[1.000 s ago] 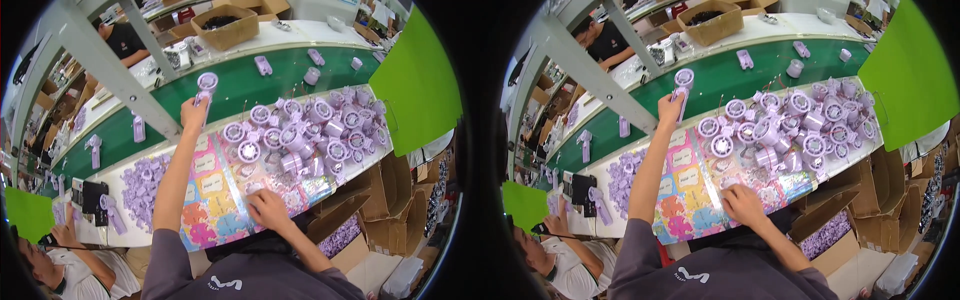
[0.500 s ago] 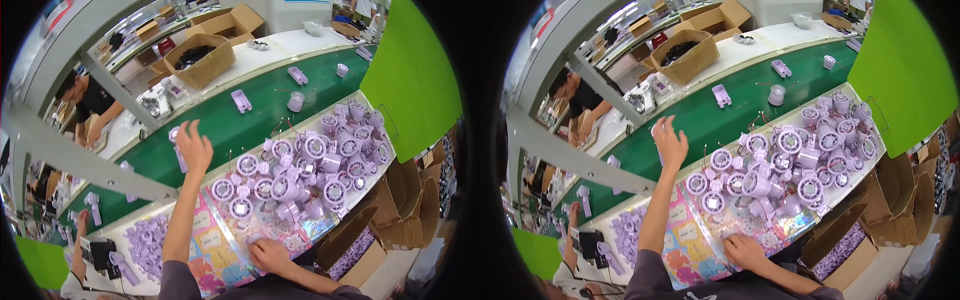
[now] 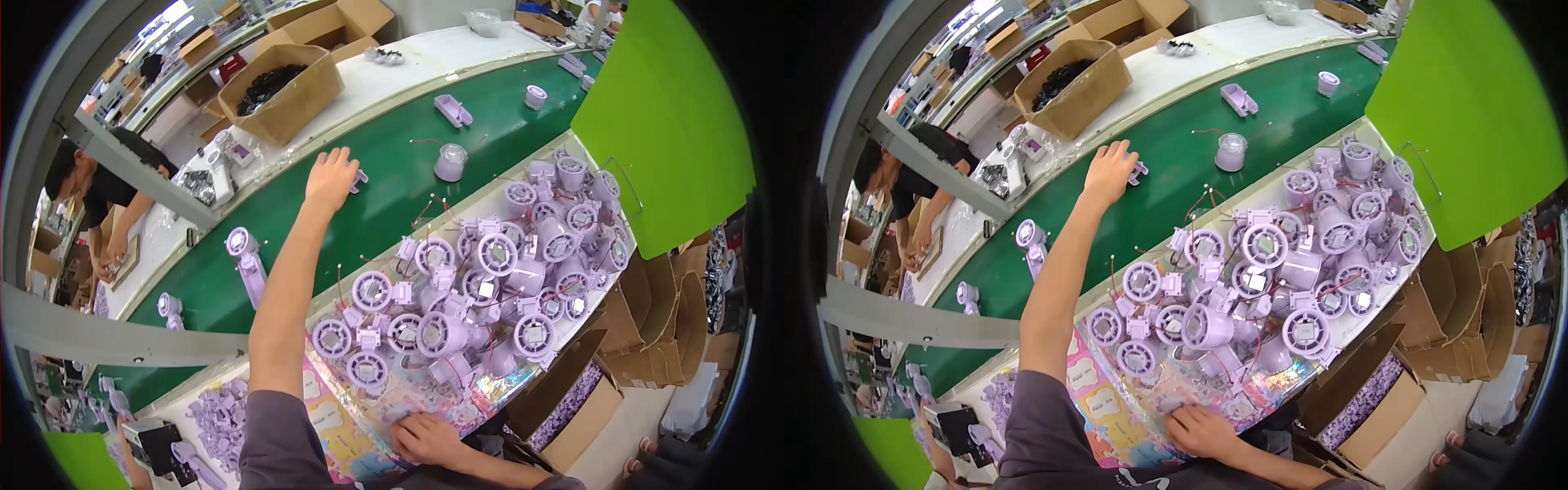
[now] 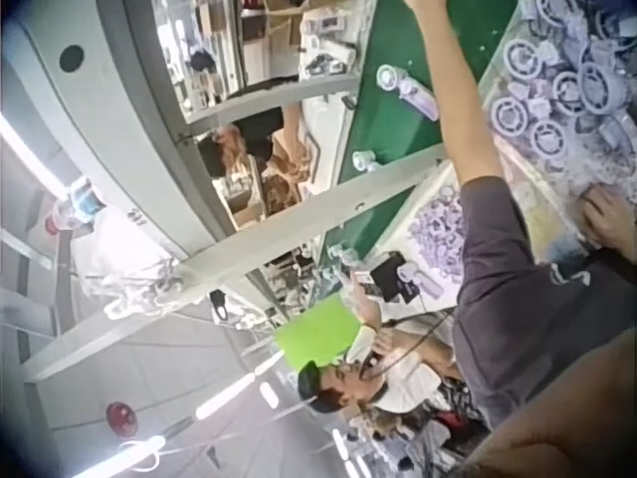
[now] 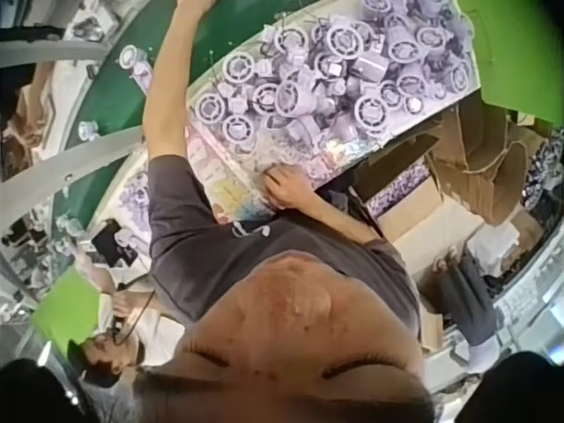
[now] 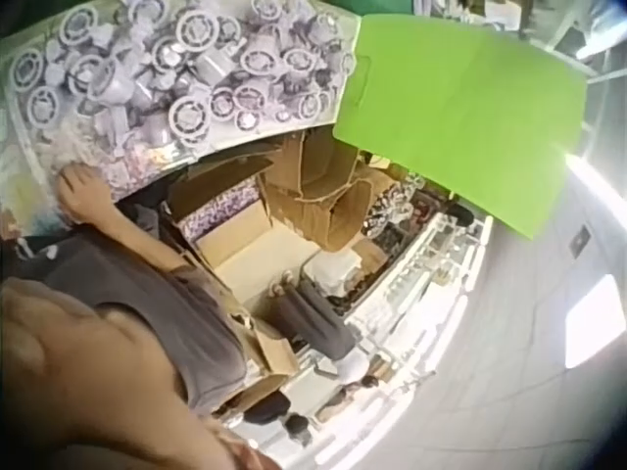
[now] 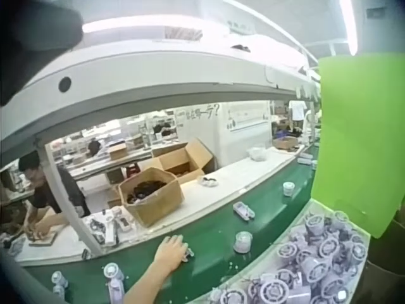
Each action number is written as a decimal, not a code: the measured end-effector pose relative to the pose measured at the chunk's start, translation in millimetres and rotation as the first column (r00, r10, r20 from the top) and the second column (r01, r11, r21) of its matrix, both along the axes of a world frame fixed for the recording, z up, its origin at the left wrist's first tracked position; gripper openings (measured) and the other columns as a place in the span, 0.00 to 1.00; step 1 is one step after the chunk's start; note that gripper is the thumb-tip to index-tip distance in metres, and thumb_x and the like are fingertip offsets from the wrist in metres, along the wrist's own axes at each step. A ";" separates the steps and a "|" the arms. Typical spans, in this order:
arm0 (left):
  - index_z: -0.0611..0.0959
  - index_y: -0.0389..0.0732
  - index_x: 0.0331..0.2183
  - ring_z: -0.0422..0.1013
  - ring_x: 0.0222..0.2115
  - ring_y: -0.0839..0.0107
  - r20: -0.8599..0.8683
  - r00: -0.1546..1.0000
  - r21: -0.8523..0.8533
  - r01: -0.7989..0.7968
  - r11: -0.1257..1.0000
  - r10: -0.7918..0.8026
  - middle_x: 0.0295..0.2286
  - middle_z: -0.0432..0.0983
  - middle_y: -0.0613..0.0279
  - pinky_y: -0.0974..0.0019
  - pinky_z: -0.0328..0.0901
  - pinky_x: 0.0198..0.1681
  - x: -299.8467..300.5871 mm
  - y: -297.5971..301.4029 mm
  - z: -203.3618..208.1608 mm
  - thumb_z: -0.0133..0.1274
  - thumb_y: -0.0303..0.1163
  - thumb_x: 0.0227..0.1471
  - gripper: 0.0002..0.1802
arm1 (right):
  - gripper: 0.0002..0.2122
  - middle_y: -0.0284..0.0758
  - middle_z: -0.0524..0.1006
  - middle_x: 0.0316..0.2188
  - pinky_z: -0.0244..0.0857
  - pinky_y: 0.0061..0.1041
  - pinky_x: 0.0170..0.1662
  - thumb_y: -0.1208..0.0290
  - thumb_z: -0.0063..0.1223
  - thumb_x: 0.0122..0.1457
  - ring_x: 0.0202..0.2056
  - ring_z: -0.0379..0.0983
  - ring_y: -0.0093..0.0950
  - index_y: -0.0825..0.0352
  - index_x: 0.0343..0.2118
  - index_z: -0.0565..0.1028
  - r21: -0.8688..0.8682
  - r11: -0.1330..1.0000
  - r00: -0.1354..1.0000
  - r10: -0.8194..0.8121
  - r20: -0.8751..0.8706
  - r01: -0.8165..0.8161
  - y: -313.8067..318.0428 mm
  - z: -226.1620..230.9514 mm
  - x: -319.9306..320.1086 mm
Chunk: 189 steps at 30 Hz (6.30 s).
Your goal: The person assembles handheld fans by attaching plastic casing components and connectors to fan heads by hand, then places the assembled fan units onto the conveyor belt.
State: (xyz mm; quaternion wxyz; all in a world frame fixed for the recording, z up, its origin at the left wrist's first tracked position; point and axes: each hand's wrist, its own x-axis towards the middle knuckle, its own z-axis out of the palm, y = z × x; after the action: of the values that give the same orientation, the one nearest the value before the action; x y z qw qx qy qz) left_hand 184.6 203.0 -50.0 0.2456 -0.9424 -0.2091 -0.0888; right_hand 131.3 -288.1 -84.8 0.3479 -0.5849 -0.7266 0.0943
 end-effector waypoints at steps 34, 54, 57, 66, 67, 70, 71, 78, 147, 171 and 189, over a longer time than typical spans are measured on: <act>0.79 0.37 0.50 0.75 0.45 0.50 0.119 0.907 -0.953 -0.010 0.303 0.404 0.43 0.79 0.47 0.55 0.68 0.50 -284.4 -339.5 39.0 0.67 0.36 0.40 0.33 | 0.30 0.42 0.70 0.47 0.70 0.38 0.47 0.85 0.57 0.38 0.48 0.70 0.44 0.62 0.51 0.75 0.014 1.000 0.980 -0.001 -0.197 0.004 12.5 60.4 16.2; 0.84 0.37 0.46 0.77 0.39 0.49 0.157 0.933 -0.979 0.104 0.176 0.323 0.38 0.81 0.47 0.54 0.69 0.44 -242.3 -374.8 66.4 0.69 0.35 0.40 0.28 | 0.17 0.36 0.72 0.47 0.68 0.38 0.54 0.81 0.59 0.44 0.54 0.68 0.40 0.66 0.41 0.78 0.111 0.954 0.956 0.262 0.130 -0.277 9.8 83.0 24.5; 0.85 0.37 0.45 0.78 0.39 0.49 0.177 0.924 -0.976 0.121 0.178 0.338 0.37 0.82 0.48 0.55 0.70 0.42 -239.2 -378.4 65.9 0.67 0.34 0.43 0.24 | 0.15 0.37 0.72 0.46 0.68 0.38 0.54 0.79 0.58 0.45 0.54 0.68 0.40 0.66 0.40 0.78 0.114 0.958 0.958 0.245 0.146 -0.263 6.8 83.0 23.8; 0.86 0.36 0.44 0.81 0.37 0.56 0.320 0.797 -0.947 0.276 0.162 0.512 0.38 0.84 0.49 0.60 0.72 0.42 -233.8 -381.5 44.7 0.67 0.32 0.45 0.22 | 0.20 0.38 0.73 0.47 0.68 0.41 0.54 0.84 0.56 0.41 0.54 0.68 0.42 0.64 0.41 0.79 0.169 0.963 0.971 0.183 0.155 -0.208 11.8 92.6 24.6; 0.86 0.36 0.45 0.81 0.39 0.60 0.304 0.783 -0.948 0.302 0.095 0.543 0.39 0.84 0.50 0.62 0.72 0.43 -230.7 -377.7 44.3 0.67 0.31 0.45 0.22 | 0.19 0.38 0.73 0.47 0.68 0.42 0.54 0.84 0.56 0.41 0.53 0.68 0.42 0.65 0.41 0.79 0.154 0.961 0.966 0.206 0.157 -0.230 16.3 94.2 29.1; 0.86 0.34 0.45 0.80 0.38 0.70 0.296 0.797 -0.939 0.344 0.008 0.527 0.39 0.85 0.51 0.65 0.71 0.42 -230.0 -361.8 48.5 0.68 0.30 0.46 0.21 | 0.19 0.38 0.73 0.50 0.65 0.44 0.59 0.80 0.56 0.44 0.56 0.68 0.42 0.64 0.44 0.79 0.180 0.956 0.957 0.189 0.218 -0.230 24.8 98.4 34.8; 0.86 0.34 0.45 0.80 0.38 0.70 0.303 0.789 -0.938 0.346 0.020 0.534 0.39 0.85 0.51 0.65 0.71 0.42 -227.5 -355.7 48.7 0.68 0.30 0.46 0.21 | 0.18 0.39 0.73 0.51 0.64 0.43 0.62 0.75 0.57 0.47 0.56 0.68 0.40 0.64 0.45 0.79 0.219 0.951 0.947 0.152 0.281 -0.218 27.8 101.0 35.5; 0.86 0.30 0.37 0.72 0.26 0.77 0.344 0.407 -0.827 0.557 0.068 0.846 0.29 0.81 0.61 0.70 0.66 0.32 -190.6 -264.0 81.5 0.64 0.31 0.50 0.15 | 0.21 0.42 0.77 0.41 0.72 0.37 0.39 0.86 0.54 0.44 0.38 0.76 0.41 0.67 0.45 0.79 0.333 0.929 0.986 -0.141 -0.088 0.162 15.1 52.4 26.1; 0.77 0.33 0.50 0.70 0.46 0.72 0.529 -0.081 -0.620 0.644 0.449 0.845 0.46 0.75 0.59 0.68 0.64 0.52 -325.1 -440.7 -54.8 0.54 0.33 0.61 0.19 | 0.11 0.33 0.80 0.37 0.74 0.29 0.46 0.73 0.55 0.53 0.45 0.76 0.30 0.67 0.40 0.79 0.116 0.783 0.704 0.469 0.534 -0.611 208.1 28.3 -147.2; 0.72 0.40 0.55 0.69 0.45 0.75 0.370 -0.236 -0.603 0.675 0.426 0.899 0.47 0.69 0.61 0.71 0.68 0.45 -297.3 -439.5 -19.2 0.43 0.39 0.69 0.19 | 0.11 0.34 0.78 0.38 0.72 0.23 0.41 0.73 0.62 0.60 0.40 0.76 0.22 0.67 0.44 0.75 -0.291 0.892 0.819 0.135 -0.558 -0.346 95.0 54.3 -83.5; 0.82 0.30 0.40 0.74 0.41 0.69 0.539 0.154 -0.746 0.544 0.384 0.828 0.41 0.77 0.56 0.70 0.67 0.45 -272.5 -437.4 -14.4 0.61 0.23 0.52 0.12 | 0.13 0.34 0.79 0.38 0.70 0.22 0.41 0.78 0.56 0.63 0.38 0.75 0.19 0.71 0.50 0.72 -0.352 0.820 0.682 0.063 -0.728 -0.451 46.2 60.0 -34.8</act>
State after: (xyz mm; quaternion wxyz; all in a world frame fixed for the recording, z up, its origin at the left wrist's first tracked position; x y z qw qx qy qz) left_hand -87.8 -234.4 -64.5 -0.4977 -0.5526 -0.4410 -0.5024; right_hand 96.5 -241.9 -24.8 0.4082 -0.4640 -0.5705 0.5409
